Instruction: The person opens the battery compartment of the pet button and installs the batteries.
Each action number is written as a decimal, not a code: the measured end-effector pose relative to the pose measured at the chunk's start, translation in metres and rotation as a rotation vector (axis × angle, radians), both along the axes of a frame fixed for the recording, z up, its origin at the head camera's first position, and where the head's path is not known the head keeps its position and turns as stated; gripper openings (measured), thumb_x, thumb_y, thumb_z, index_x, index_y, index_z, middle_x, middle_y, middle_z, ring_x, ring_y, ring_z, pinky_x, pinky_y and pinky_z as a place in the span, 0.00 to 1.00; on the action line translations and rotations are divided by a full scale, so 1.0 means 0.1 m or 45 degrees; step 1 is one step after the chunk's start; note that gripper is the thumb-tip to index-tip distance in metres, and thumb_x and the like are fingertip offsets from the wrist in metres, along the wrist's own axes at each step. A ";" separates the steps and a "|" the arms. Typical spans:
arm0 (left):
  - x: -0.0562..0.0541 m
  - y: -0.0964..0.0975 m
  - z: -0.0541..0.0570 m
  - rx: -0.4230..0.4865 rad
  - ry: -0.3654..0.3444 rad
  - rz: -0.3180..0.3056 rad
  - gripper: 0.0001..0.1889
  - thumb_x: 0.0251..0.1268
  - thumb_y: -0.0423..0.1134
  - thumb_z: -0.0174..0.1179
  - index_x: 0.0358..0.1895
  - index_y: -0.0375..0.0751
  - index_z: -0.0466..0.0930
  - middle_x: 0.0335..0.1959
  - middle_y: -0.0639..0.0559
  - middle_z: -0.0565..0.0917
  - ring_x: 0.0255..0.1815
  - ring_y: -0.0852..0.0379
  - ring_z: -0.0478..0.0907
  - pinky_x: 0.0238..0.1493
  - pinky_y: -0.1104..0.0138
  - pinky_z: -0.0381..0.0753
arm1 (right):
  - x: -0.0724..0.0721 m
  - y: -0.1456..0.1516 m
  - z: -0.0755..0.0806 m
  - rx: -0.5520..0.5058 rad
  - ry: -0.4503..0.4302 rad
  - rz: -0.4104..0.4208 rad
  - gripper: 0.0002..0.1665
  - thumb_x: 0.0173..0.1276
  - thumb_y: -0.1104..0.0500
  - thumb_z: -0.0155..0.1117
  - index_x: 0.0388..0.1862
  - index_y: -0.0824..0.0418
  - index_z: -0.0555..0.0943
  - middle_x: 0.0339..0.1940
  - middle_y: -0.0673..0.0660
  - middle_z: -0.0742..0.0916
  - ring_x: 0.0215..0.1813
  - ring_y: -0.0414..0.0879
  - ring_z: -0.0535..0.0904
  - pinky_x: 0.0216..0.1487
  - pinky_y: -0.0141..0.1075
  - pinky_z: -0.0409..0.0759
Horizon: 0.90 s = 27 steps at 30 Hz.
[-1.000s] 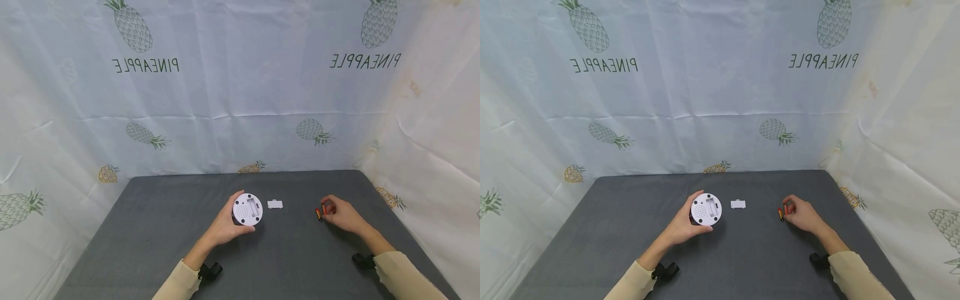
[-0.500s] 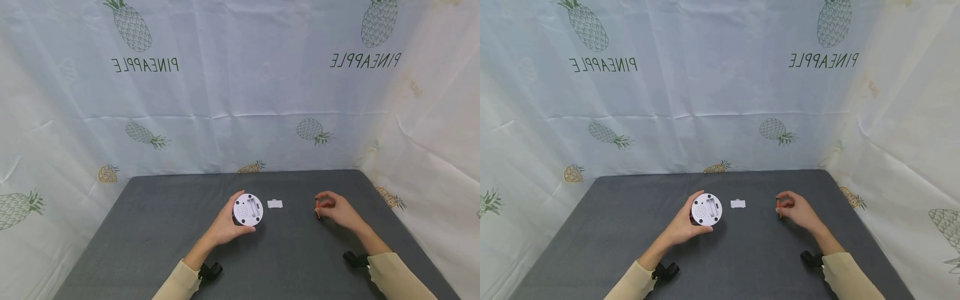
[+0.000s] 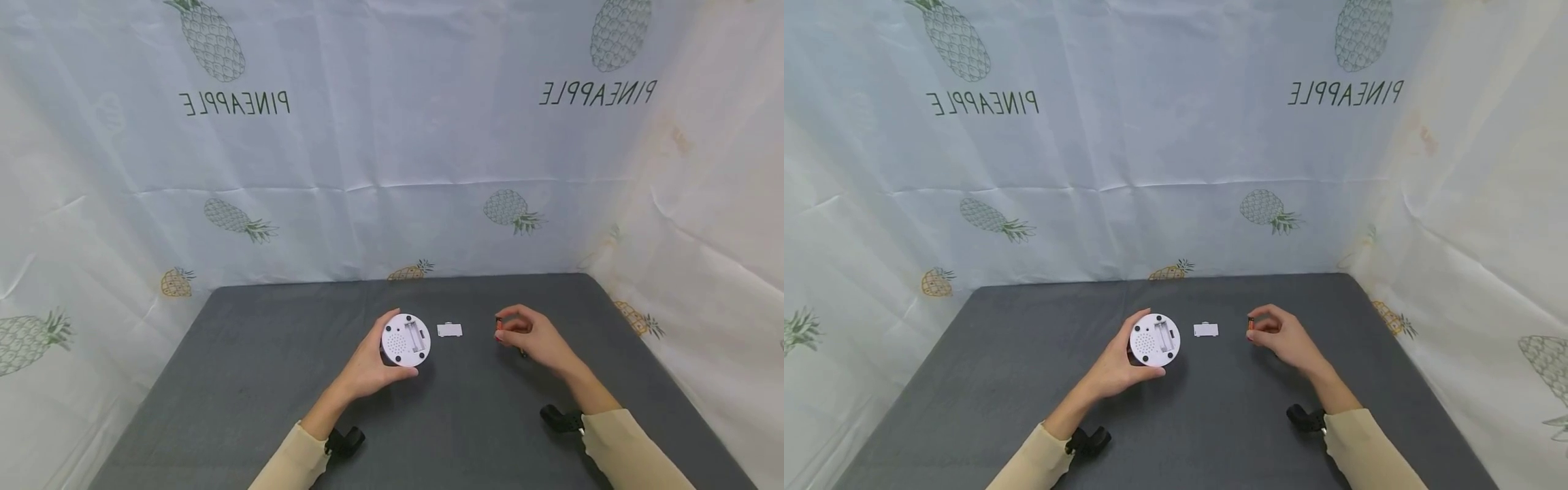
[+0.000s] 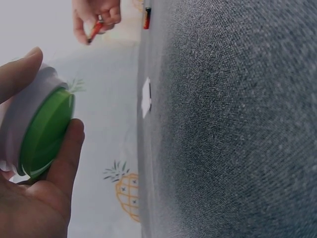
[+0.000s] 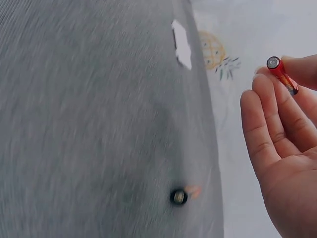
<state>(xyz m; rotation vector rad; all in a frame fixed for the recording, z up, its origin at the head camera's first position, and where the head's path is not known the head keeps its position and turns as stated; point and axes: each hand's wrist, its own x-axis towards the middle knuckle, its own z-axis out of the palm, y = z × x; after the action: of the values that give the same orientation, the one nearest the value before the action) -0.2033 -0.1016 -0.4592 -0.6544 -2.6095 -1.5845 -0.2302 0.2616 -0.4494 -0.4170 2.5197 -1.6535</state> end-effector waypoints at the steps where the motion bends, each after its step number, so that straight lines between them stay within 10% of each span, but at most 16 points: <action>1: 0.00 0.00 0.00 0.001 -0.001 -0.002 0.56 0.45 0.47 0.82 0.79 0.57 0.56 0.65 0.51 0.73 0.60 0.52 0.72 0.61 0.50 0.69 | 0.00 -0.02 0.00 -0.011 0.005 0.001 0.27 0.72 0.58 0.69 0.64 0.69 0.73 0.44 0.64 0.88 0.46 0.63 0.85 0.49 0.51 0.83; 27: 0.01 0.00 0.00 0.002 -0.016 -0.020 0.56 0.46 0.45 0.82 0.79 0.58 0.56 0.64 0.53 0.72 0.58 0.54 0.72 0.58 0.54 0.70 | 0.02 -0.60 0.23 -0.164 0.113 0.019 0.20 0.69 0.59 0.71 0.57 0.62 0.80 0.43 0.60 0.89 0.42 0.48 0.86 0.48 0.37 0.83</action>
<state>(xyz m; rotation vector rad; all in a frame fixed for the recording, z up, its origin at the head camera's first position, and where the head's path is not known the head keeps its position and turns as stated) -0.2023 -0.1017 -0.4589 -0.6687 -2.6186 -1.5996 -0.2285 0.2013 -0.4265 -0.5304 2.4721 -1.8376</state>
